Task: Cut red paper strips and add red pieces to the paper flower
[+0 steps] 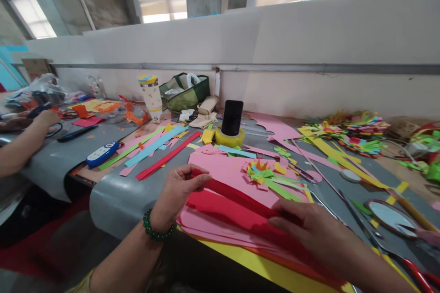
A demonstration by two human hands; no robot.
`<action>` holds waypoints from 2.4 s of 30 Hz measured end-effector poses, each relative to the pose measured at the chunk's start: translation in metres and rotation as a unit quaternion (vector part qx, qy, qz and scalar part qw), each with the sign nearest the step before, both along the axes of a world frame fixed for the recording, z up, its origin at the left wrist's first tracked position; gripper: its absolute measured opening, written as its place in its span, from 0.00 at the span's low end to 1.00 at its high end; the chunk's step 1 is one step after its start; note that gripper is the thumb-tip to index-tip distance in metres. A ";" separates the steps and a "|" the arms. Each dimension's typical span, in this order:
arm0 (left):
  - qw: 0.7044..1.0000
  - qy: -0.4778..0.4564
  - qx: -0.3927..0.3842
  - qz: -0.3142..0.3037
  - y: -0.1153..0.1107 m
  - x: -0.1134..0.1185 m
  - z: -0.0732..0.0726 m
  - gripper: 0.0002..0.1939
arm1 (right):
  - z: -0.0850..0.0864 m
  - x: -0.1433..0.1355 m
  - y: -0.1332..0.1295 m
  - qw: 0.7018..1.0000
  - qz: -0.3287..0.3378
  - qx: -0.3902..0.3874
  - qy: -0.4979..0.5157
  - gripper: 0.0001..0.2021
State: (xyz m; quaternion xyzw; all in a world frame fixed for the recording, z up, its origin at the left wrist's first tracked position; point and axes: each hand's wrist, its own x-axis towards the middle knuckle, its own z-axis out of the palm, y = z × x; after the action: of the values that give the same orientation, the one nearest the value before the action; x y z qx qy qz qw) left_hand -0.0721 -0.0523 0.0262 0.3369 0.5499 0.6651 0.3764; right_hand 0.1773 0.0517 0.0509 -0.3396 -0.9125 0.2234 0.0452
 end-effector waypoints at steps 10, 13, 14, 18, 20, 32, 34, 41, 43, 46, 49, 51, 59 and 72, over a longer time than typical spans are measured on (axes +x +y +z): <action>0.999 0.003 -0.002 0.037 -0.003 -0.012 -0.004 0.14 | -0.001 0.012 0.012 0.999 -0.010 -0.037 0.004 0.15; 0.997 -0.008 -0.009 0.071 -0.009 -0.021 -0.006 0.14 | 0.005 0.018 0.009 1.000 -0.012 -0.025 0.007 0.15; 0.997 -0.008 -0.016 0.077 -0.011 -0.025 -0.007 0.14 | 0.007 0.020 0.008 1.000 -0.012 -0.025 0.014 0.15; 0.996 -0.018 -0.042 0.082 -0.017 -0.038 -0.014 0.15 | 0.009 0.028 0.002 0.994 -0.043 -0.044 0.091 0.15; 0.995 -0.026 -0.059 0.075 -0.018 -0.041 -0.017 0.16 | 0.007 0.030 0.000 0.983 -0.085 -0.069 0.145 0.15; 0.986 0.031 -0.163 0.032 -0.017 -0.039 -0.022 0.17 | -0.018 0.028 -0.010 0.850 -0.245 -0.232 0.404 0.15; 0.984 0.041 -0.167 0.039 -0.015 -0.038 -0.024 0.17 | -0.018 0.029 -0.011 0.840 -0.250 -0.246 0.413 0.15; 0.982 0.030 -0.183 0.041 -0.014 -0.038 -0.027 0.20 | -0.020 0.031 -0.010 0.832 -0.251 -0.258 0.423 0.14; 0.980 0.029 -0.193 0.036 -0.014 -0.039 -0.027 0.21 | -0.021 0.032 -0.008 0.834 -0.255 -0.260 0.415 0.15; 0.978 0.069 -0.197 0.009 -0.011 -0.041 -0.028 0.25 | -0.023 0.035 -0.007 0.850 -0.260 -0.239 0.392 0.16; 0.968 0.176 -0.173 -0.033 -0.007 -0.048 -0.033 0.24 | -0.025 0.041 -0.005 0.890 -0.264 -0.156 0.336 0.15; 0.954 0.252 -0.154 -0.060 -0.006 -0.054 -0.036 0.20 | -0.026 0.044 -0.005 0.913 -0.264 -0.104 0.292 0.15; 0.880 0.433 -0.170 -0.100 0.000 -0.051 -0.026 0.18 | -0.029 0.044 -0.003 0.953 -0.242 -0.030 0.181 0.14; 0.836 0.506 -0.145 -0.154 0.009 -0.053 -0.032 0.14 | -0.053 0.039 0.002 0.967 -0.235 0.030 0.094 0.11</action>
State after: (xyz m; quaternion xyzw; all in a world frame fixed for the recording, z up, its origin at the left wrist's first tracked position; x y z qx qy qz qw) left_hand -0.1256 -0.0432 -0.0060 0.6485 0.6947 0.2483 0.1875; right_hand 0.2158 0.0535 -0.0020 -0.5203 -0.8051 0.2099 0.1925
